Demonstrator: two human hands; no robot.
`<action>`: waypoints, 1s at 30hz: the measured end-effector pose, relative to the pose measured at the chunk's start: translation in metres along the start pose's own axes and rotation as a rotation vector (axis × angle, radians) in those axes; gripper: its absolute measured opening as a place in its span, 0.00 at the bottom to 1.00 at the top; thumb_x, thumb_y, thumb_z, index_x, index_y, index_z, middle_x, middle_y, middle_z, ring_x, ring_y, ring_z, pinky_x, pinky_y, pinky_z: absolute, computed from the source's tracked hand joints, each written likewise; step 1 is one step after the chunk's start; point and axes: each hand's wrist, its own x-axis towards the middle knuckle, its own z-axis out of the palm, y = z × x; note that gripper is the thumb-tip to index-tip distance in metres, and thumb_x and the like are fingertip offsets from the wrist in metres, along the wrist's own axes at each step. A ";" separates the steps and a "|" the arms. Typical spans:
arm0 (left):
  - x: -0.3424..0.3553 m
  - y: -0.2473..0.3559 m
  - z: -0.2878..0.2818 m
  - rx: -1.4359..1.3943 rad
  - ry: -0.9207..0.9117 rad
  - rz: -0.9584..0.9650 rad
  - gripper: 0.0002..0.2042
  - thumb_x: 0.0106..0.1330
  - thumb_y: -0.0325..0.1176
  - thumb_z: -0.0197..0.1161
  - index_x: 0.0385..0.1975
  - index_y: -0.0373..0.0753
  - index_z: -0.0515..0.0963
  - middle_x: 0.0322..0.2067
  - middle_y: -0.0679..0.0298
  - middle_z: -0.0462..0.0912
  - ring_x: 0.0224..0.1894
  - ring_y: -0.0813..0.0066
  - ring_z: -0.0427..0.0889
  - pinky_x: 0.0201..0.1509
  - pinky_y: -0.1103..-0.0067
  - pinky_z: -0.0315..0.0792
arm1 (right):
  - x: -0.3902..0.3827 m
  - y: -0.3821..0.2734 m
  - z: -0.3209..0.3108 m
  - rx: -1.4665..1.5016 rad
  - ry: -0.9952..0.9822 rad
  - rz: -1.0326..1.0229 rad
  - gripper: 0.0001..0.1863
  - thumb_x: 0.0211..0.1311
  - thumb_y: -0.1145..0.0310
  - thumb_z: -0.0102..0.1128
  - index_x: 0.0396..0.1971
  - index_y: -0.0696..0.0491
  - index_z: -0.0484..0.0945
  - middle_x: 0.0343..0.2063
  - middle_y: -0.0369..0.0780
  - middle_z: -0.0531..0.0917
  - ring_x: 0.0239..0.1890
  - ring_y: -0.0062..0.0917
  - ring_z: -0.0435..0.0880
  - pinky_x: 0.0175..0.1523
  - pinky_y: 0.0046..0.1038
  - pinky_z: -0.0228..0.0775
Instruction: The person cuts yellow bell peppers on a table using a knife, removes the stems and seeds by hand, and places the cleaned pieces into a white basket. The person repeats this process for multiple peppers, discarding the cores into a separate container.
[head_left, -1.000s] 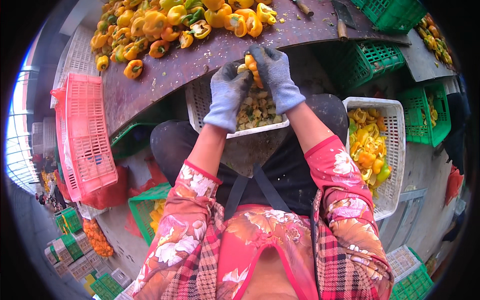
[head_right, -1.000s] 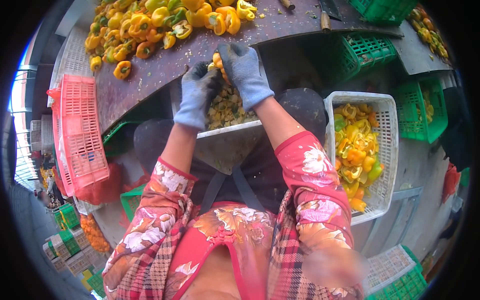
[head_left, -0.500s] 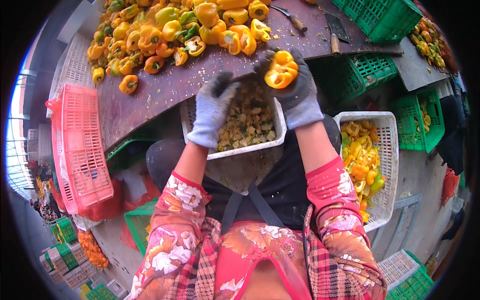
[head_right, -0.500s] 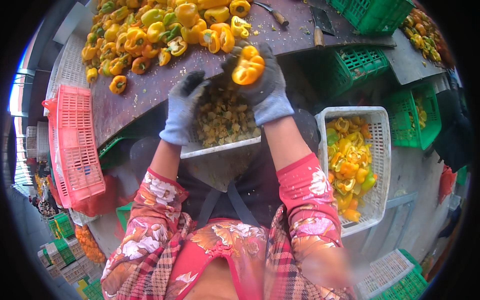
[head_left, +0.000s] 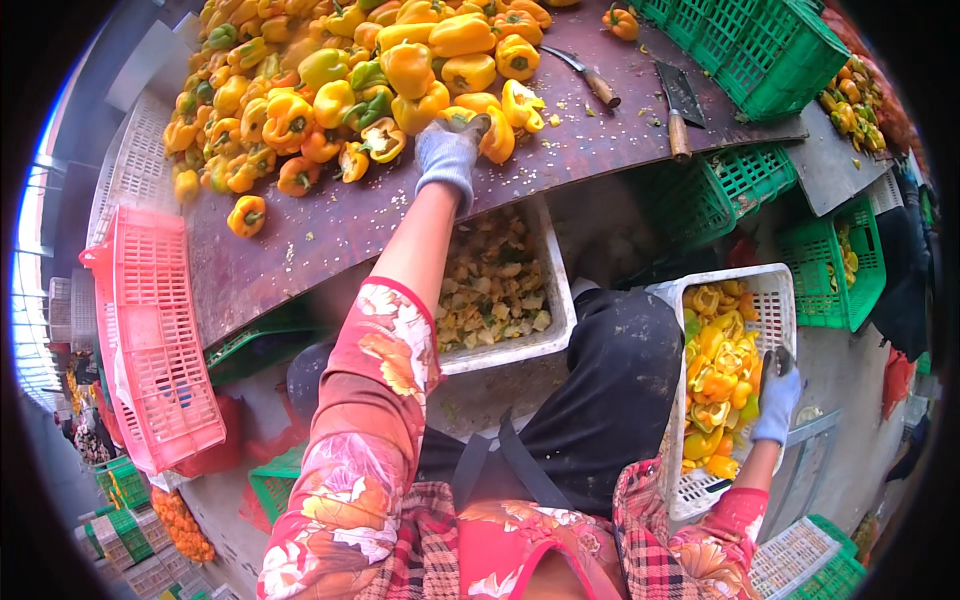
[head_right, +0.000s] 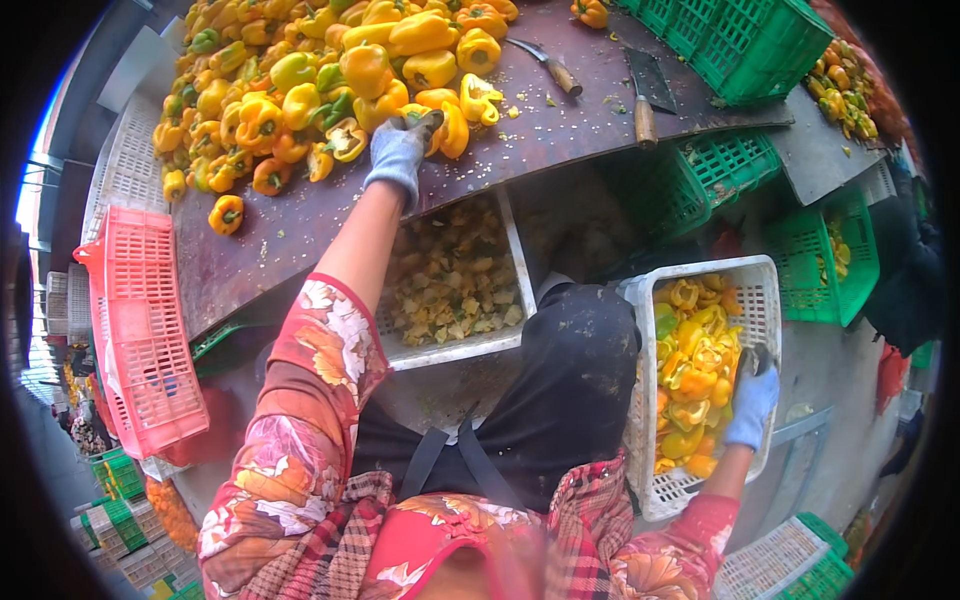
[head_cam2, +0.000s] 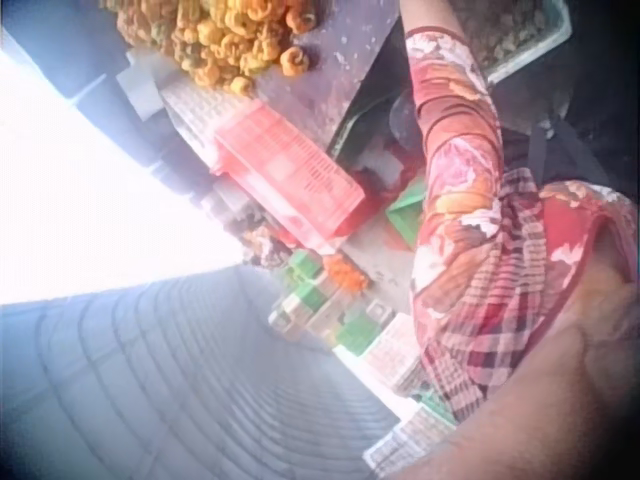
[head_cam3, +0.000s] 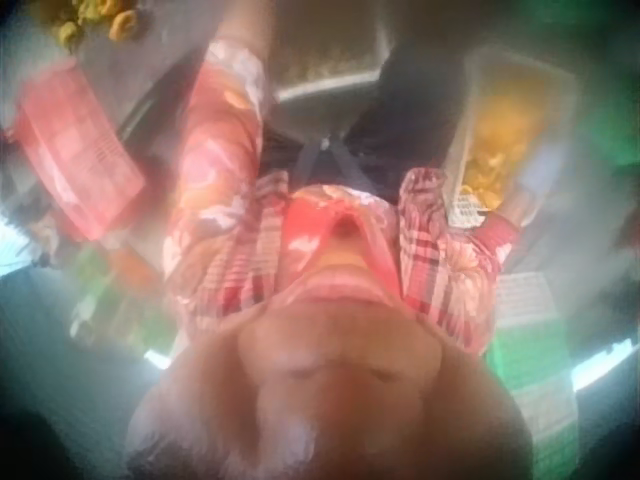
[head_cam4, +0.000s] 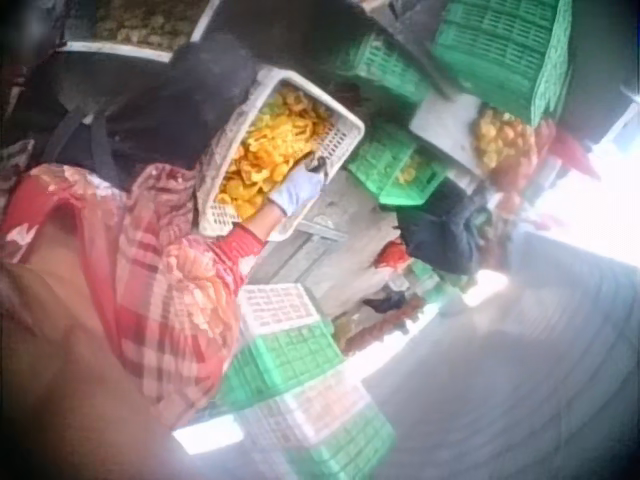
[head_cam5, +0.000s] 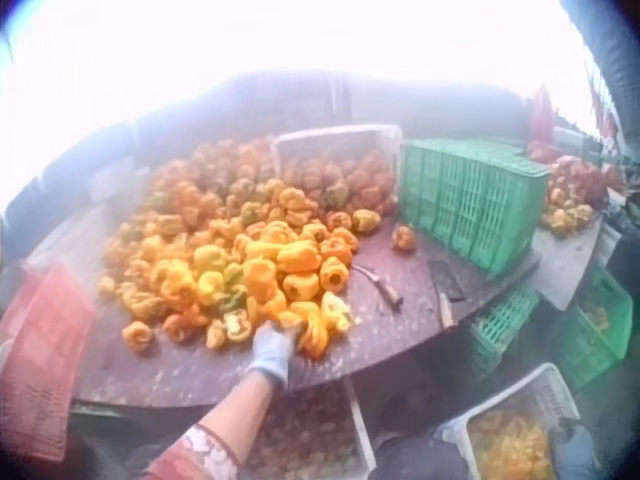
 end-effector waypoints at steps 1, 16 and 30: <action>-0.002 0.007 0.000 -0.033 -0.022 0.042 0.19 0.49 0.39 0.71 0.35 0.31 0.78 0.33 0.49 0.82 0.36 0.55 0.81 0.42 0.70 0.73 | -0.001 0.003 0.005 0.146 -0.039 0.004 0.15 0.64 0.65 0.54 0.44 0.59 0.77 0.42 0.44 0.82 0.43 0.25 0.80 0.50 0.26 0.69; -0.171 0.008 -0.097 -1.060 -0.631 0.090 0.25 0.52 0.20 0.64 0.53 0.34 0.70 0.47 0.63 0.77 0.47 0.76 0.77 0.54 0.79 0.70 | -0.052 -0.418 0.018 1.692 -1.270 -0.003 0.14 0.65 0.63 0.53 0.46 0.53 0.75 0.38 0.36 0.81 0.39 0.20 0.80 0.46 0.25 0.73; -0.209 0.039 -0.051 -0.504 -0.222 0.406 0.19 0.50 0.25 0.71 0.43 0.34 0.75 0.38 0.64 0.81 0.39 0.78 0.79 0.46 0.80 0.73 | -0.039 -0.391 0.052 2.055 -1.158 0.165 0.16 0.57 0.60 0.62 0.35 0.59 0.78 0.29 0.40 0.82 0.30 0.25 0.82 0.37 0.26 0.77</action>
